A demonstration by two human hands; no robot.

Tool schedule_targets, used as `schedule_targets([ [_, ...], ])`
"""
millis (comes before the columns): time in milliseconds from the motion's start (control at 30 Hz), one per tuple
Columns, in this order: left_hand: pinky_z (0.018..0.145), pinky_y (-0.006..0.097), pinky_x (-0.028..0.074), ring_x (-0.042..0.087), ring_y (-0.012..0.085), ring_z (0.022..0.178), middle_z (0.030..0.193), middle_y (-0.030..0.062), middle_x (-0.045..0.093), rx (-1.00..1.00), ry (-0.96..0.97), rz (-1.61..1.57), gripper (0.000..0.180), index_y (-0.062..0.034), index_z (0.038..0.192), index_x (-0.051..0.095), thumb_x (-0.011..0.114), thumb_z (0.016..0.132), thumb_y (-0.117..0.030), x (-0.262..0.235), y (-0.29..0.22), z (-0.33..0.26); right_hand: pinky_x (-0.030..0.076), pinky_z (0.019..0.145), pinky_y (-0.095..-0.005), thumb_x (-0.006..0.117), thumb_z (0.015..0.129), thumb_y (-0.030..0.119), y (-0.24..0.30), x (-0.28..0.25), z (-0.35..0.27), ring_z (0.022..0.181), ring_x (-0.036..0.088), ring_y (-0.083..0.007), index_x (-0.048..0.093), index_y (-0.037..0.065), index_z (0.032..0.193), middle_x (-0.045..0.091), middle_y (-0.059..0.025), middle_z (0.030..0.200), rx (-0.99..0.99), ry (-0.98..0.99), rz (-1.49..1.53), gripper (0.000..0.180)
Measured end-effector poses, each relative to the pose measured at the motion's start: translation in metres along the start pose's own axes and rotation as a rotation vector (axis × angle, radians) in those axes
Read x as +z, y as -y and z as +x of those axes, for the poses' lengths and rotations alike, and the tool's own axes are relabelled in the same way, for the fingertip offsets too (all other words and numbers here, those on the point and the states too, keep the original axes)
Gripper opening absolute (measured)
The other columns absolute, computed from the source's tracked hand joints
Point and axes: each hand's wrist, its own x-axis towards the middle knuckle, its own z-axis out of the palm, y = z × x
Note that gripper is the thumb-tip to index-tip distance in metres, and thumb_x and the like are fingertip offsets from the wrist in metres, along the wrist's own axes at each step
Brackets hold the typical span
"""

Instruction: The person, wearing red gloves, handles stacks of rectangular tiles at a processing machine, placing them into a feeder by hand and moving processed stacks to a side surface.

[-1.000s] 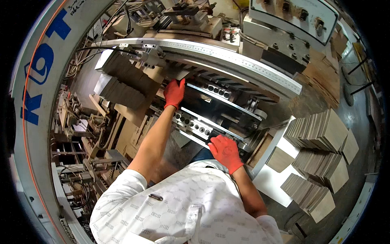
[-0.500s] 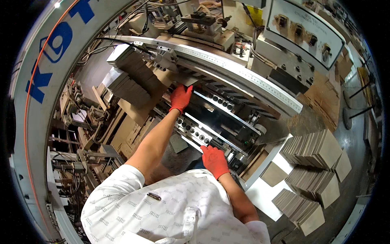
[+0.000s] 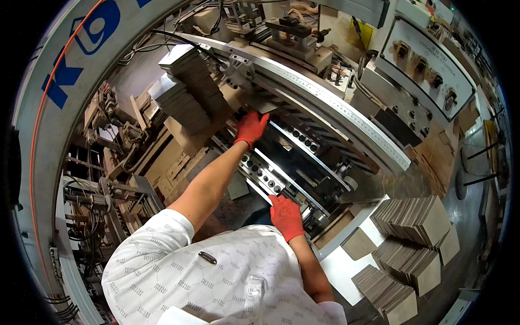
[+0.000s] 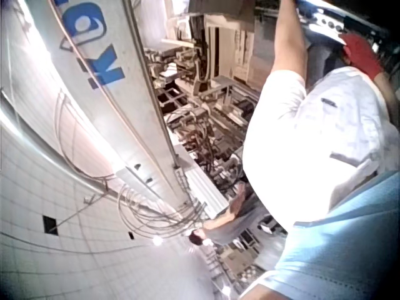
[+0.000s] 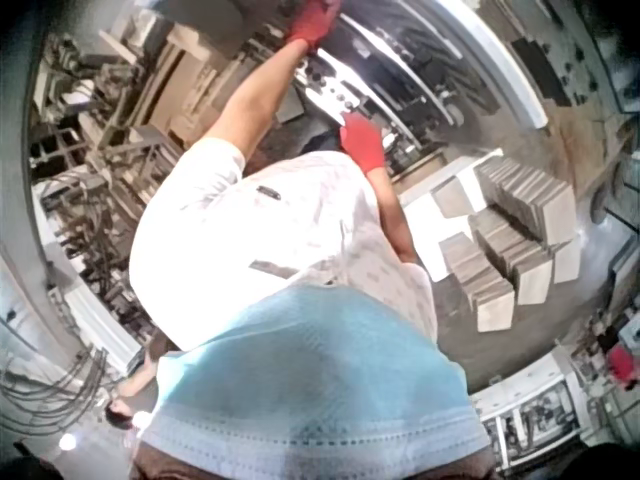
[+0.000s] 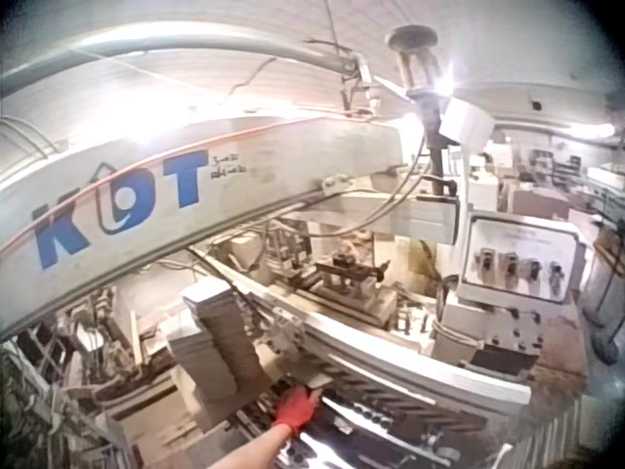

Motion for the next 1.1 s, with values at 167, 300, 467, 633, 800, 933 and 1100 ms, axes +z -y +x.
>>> schedule_targets([
  [167,0.087,0.053,0.055,0.069,0.0422,0.103,0.110,0.0209,0.073,-0.006,0.015,0.003,0.053,-0.0054,0.115,0.066,0.063,0.095,-0.054,-0.003,-0.004,-0.001,0.055,0.079,-0.0478,0.069,0.089,0.018,-0.001,-0.002,-0.001,0.093,0.067,-0.0352,0.063,0.014,0.125,0.066,-0.0122,0.100,-0.012,-0.007,0.060,0.037],
  [300,0.087,0.052,0.056,0.069,0.0413,0.104,0.110,0.0210,0.073,-0.067,0.082,0.068,0.054,-0.0055,0.115,0.067,0.062,0.095,-0.055,-0.003,-0.003,0.000,0.055,0.085,-0.0460,0.069,0.090,0.019,-0.003,-0.003,0.000,0.101,0.067,-0.0353,0.063,0.014,0.130,0.068,-0.0136,0.107,0.000,0.027,0.060,0.041],
  [467,0.088,0.051,0.056,0.069,0.0412,0.105,0.111,0.0212,0.073,-0.039,0.073,0.061,0.056,-0.0052,0.116,0.067,0.061,0.095,-0.057,-0.002,-0.007,-0.001,0.055,0.092,-0.0448,0.070,0.091,0.021,-0.004,-0.003,0.000,0.107,0.067,-0.0350,0.063,0.015,0.134,0.071,-0.0152,0.114,0.064,0.125,0.044,0.044],
  [633,0.089,0.051,0.056,0.069,0.0410,0.106,0.113,0.0203,0.073,-0.059,0.056,0.059,0.055,-0.0062,0.118,0.066,0.062,0.095,-0.055,-0.001,-0.002,0.000,0.055,0.081,-0.0464,0.070,0.089,0.017,-0.003,-0.004,0.000,0.094,0.067,-0.0345,0.063,0.015,0.131,0.067,-0.0125,0.102,-0.022,0.020,0.043,0.042],
  [800,0.089,0.052,0.055,0.068,0.0419,0.106,0.114,0.0200,0.073,0.000,0.026,-0.056,0.052,-0.0073,0.119,0.067,0.061,0.096,-0.054,-0.004,-0.001,-0.003,0.054,0.095,-0.0454,0.071,0.090,0.021,-0.005,-0.004,0.003,0.110,0.067,-0.0356,0.062,0.015,0.136,0.071,-0.0147,0.118,0.040,0.136,0.068,0.046],
  [933,0.089,0.053,0.055,0.068,0.0428,0.106,0.113,0.0207,0.073,-0.019,0.045,-0.041,0.051,-0.0072,0.116,0.068,0.061,0.096,-0.054,-0.002,-0.003,-0.002,0.054,0.097,-0.0447,0.070,0.091,0.020,-0.008,0.001,-0.001,0.113,0.067,-0.0352,0.062,0.014,0.135,0.072,-0.0147,0.119,0.031,0.124,0.073,0.045],
  [1100,0.090,0.053,0.054,0.068,0.0431,0.106,0.112,0.0219,0.073,-0.024,0.042,-0.049,0.053,-0.0061,0.117,0.067,0.062,0.095,-0.055,0.000,-0.001,0.000,0.055,0.082,-0.0464,0.070,0.088,0.016,-0.011,0.005,-0.001,0.093,0.067,-0.0350,0.062,0.013,0.132,0.067,-0.0127,0.102,-0.047,0.000,0.100,0.045],
])
